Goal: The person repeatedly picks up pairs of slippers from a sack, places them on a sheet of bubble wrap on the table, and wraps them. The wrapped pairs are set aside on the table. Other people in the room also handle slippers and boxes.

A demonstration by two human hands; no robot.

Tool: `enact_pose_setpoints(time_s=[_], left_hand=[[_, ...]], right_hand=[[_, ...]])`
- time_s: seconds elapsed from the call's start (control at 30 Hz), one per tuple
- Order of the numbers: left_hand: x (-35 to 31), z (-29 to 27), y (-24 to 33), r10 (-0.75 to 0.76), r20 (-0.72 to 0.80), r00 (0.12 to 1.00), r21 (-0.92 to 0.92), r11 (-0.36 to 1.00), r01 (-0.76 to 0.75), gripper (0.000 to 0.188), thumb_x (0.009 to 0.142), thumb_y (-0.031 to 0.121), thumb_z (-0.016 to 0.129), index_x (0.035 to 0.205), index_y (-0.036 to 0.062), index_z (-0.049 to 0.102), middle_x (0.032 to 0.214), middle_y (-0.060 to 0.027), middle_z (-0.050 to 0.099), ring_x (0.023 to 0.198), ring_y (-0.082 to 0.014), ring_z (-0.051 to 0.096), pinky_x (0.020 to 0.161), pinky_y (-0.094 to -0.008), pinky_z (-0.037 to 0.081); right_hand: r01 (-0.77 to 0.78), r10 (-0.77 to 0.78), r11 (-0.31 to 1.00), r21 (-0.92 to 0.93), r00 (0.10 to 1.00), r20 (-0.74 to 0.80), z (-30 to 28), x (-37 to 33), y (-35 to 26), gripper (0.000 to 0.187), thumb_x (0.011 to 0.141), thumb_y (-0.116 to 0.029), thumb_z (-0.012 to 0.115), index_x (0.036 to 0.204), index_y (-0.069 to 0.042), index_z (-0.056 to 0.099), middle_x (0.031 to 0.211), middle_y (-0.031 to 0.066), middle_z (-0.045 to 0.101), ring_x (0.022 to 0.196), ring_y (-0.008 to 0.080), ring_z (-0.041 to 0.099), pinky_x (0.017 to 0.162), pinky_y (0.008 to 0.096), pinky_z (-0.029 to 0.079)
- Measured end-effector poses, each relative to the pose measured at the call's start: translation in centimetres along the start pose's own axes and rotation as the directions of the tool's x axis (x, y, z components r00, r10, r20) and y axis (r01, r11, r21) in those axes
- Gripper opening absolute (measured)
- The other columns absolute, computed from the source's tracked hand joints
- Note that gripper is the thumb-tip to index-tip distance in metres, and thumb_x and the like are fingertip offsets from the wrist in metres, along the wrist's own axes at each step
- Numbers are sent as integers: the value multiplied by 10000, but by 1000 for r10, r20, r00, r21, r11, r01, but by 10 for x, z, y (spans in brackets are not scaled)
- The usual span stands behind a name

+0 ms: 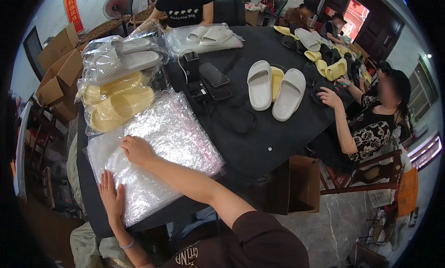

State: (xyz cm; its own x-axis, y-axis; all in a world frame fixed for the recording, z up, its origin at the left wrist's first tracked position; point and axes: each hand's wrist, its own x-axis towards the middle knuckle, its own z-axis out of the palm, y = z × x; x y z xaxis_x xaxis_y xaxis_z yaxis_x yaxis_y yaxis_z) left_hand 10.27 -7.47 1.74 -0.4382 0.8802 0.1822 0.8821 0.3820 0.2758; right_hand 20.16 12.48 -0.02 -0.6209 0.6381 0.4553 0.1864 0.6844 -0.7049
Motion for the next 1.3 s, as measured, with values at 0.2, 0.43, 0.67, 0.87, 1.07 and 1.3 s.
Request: enact_pose_setpoints(time_s=[0.2, 0.43, 0.67, 0.87, 1.07, 1.3], left_hand=[[1, 0, -1, 1, -6, 1000, -12, 1000, -1, 626, 868, 321, 535, 1397, 34, 364, 1479, -136, 312, 1388, -286, 244, 1126, -458, 137], [1, 2, -2, 0, -7, 1000, -2, 1000, 0, 627, 864, 312, 538, 1398, 34, 363, 1480, -136, 311, 1390, -278, 243, 1129, -450, 131], [0, 0, 0, -4, -3, 1000, -13, 1000, 4, 627, 867, 312, 532, 1401, 34, 359, 1478, -141, 312, 1389, -281, 242, 1129, -451, 131], [0, 0, -1, 3, -5, 1000, -15, 1000, -3, 625, 876, 326, 527, 1403, 36, 357, 1479, -142, 310, 1390, -282, 241, 1127, -457, 130], [0, 1, -1, 0, -5, 1000, -13, 1000, 0, 630, 879, 338, 532, 1403, 36, 356, 1484, -132, 304, 1393, -278, 236, 1128, -453, 128], [-1, 0, 0, -7, -3, 1000, -17, 1000, 7, 626, 873, 319, 538, 1402, 37, 358, 1484, -130, 305, 1392, -277, 237, 1130, -448, 125]], right_hand=[[23, -23, 1000, 12, 999, -27, 3, 0, 3, 117, 815, -103, 578, 886, -59, 660, 997, 46, 605, 921, 258, 587, 816, 379, 485], [35, -35, 999, -3, 999, -30, 3, 0, 3, 112, 807, -96, 580, 878, -58, 657, 988, 45, 604, 913, 259, 589, 806, 381, 488], [28, -28, 1000, -2, 999, -32, 3, 1, 2, 105, 798, -88, 583, 868, -54, 653, 977, 50, 603, 896, 262, 591, 801, 378, 486], [46, -46, 999, 2, 998, -40, 4, 1, 3, 109, 789, -81, 584, 869, -55, 653, 978, 53, 603, 900, 264, 591, 805, 379, 485], [21, -20, 1000, 18, 1000, -23, 1, 1, 2, 109, 800, -82, 579, 873, -53, 654, 981, 58, 607, 907, 267, 592, 812, 383, 485], [30, -30, 999, 15, 999, -39, 2, 0, 1, 108, 803, -83, 576, 870, -51, 655, 973, 55, 610, 897, 263, 597, 798, 384, 491]])
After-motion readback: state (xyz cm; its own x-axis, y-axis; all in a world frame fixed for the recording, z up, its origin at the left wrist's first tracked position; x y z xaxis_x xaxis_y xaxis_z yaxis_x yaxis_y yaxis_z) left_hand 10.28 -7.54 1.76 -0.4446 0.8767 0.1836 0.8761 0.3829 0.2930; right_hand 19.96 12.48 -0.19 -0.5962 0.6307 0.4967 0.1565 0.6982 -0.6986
